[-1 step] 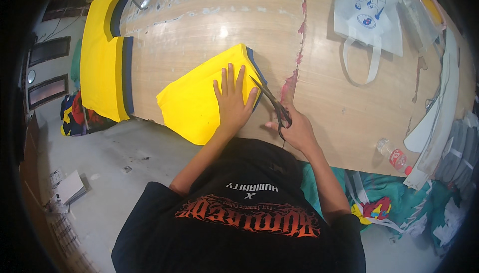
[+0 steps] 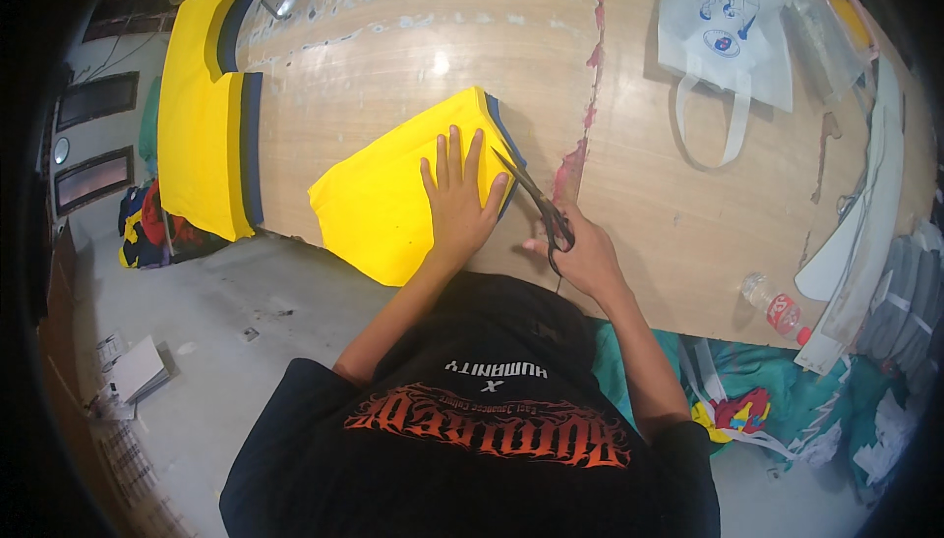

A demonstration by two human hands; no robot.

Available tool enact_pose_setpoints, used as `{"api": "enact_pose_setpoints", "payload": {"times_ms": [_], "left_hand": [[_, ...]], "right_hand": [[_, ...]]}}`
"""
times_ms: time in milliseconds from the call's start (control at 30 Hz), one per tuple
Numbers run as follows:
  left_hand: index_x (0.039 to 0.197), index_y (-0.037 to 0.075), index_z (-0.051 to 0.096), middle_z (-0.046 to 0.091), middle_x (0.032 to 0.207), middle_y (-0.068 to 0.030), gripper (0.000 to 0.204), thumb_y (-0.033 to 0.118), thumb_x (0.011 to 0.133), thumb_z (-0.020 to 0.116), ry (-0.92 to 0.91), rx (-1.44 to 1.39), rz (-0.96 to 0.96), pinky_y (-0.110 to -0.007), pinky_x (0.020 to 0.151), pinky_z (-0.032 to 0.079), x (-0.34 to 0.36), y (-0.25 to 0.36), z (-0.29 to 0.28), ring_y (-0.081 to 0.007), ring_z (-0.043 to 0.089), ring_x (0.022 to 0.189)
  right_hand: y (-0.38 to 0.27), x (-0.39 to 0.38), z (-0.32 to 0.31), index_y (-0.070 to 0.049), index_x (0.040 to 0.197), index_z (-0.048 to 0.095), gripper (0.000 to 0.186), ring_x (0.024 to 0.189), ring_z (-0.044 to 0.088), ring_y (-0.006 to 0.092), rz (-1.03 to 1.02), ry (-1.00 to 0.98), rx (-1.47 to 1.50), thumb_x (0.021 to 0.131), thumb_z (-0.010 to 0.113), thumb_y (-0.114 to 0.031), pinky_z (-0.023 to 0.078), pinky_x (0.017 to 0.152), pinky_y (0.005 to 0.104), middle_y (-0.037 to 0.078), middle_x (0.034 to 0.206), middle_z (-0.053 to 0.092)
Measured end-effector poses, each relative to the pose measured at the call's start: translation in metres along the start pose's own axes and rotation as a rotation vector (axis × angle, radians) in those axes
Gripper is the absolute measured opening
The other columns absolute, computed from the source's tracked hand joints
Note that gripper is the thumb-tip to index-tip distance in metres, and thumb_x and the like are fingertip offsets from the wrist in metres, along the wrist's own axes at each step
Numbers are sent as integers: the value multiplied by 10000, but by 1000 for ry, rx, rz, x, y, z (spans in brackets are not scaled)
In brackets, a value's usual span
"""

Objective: The person aligns and stacks yellow and blue fabric pieces on a work table, then uses scissors to trim the edges of the stacked layers. The person repeatedly lifts, aligns, and cuts the fabric pieces, placing trimmed pieces aside.

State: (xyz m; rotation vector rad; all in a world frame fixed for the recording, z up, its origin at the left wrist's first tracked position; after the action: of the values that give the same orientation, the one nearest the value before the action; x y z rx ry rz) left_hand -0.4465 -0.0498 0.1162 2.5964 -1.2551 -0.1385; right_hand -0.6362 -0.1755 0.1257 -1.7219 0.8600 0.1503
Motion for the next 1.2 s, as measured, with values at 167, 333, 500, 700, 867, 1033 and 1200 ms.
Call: {"api": "enact_pose_setpoints", "payload": {"times_ms": [167,333,500,700,867,1033,1200], "left_hand": [[1707,142,386,233,1798,-233,726,504,1102,559,1,-9,-2,-697,1293,107,0,1,-2,-442,181,1669],[1706,139,387,234,1798,-230,734,510,1099,564,8,-20,-1,-697,1294,106,0,1,-2,-442,181,1669],[1706,137,388,234,1799,-228,737,512,1097,569,12,-27,1,-698,1294,104,0,1,-2,-443,180,1669],[1707,136,385,234,1798,-229,741,514,1097,567,8,-31,-4,-699,1293,103,-1,1,-2,-445,179,1668],[1721,153,365,221,1807,-214,751,522,1096,556,9,-9,1,-691,1301,106,-1,1,-2,-427,177,1673],[1722,152,365,220,1807,-216,750,518,1096,557,13,-14,4,-689,1302,103,-1,1,-3,-425,178,1674],[1720,150,368,216,1808,-218,749,526,1098,548,11,4,8,-687,1302,99,-1,1,-1,-423,170,1676]], "right_hand": [[0,7,1,-72,1201,709,538,665,563,151,-28,25,-18,882,923,-448,470,673,326,49,758,674],[5,10,7,-65,1195,708,515,640,588,158,-71,74,-34,894,917,-426,475,648,322,61,769,705],[2,5,8,-64,1185,712,489,620,582,146,-101,96,-9,897,919,-401,462,620,310,56,746,699],[3,6,8,-58,1173,709,500,620,546,122,-46,49,44,883,934,-399,448,620,305,44,721,665],[-4,14,7,-38,1186,691,584,660,578,164,-17,34,36,863,935,-458,476,662,338,66,740,655],[-11,22,3,-17,1226,654,698,696,634,248,-3,3,-34,861,907,-555,521,705,400,109,765,646],[8,26,11,-33,1168,695,595,639,617,197,-62,53,-44,862,928,-488,499,648,365,94,749,692]]}}
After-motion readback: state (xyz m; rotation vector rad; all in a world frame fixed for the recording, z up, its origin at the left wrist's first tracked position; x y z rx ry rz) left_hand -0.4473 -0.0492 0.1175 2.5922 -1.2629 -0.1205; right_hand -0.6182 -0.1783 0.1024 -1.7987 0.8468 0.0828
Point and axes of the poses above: each hand's wrist, its own x-axis towards the middle knuckle, its own z-axis out of the palm, y = z × x, the point moved 2 cm from there along x, towards the middle knuckle
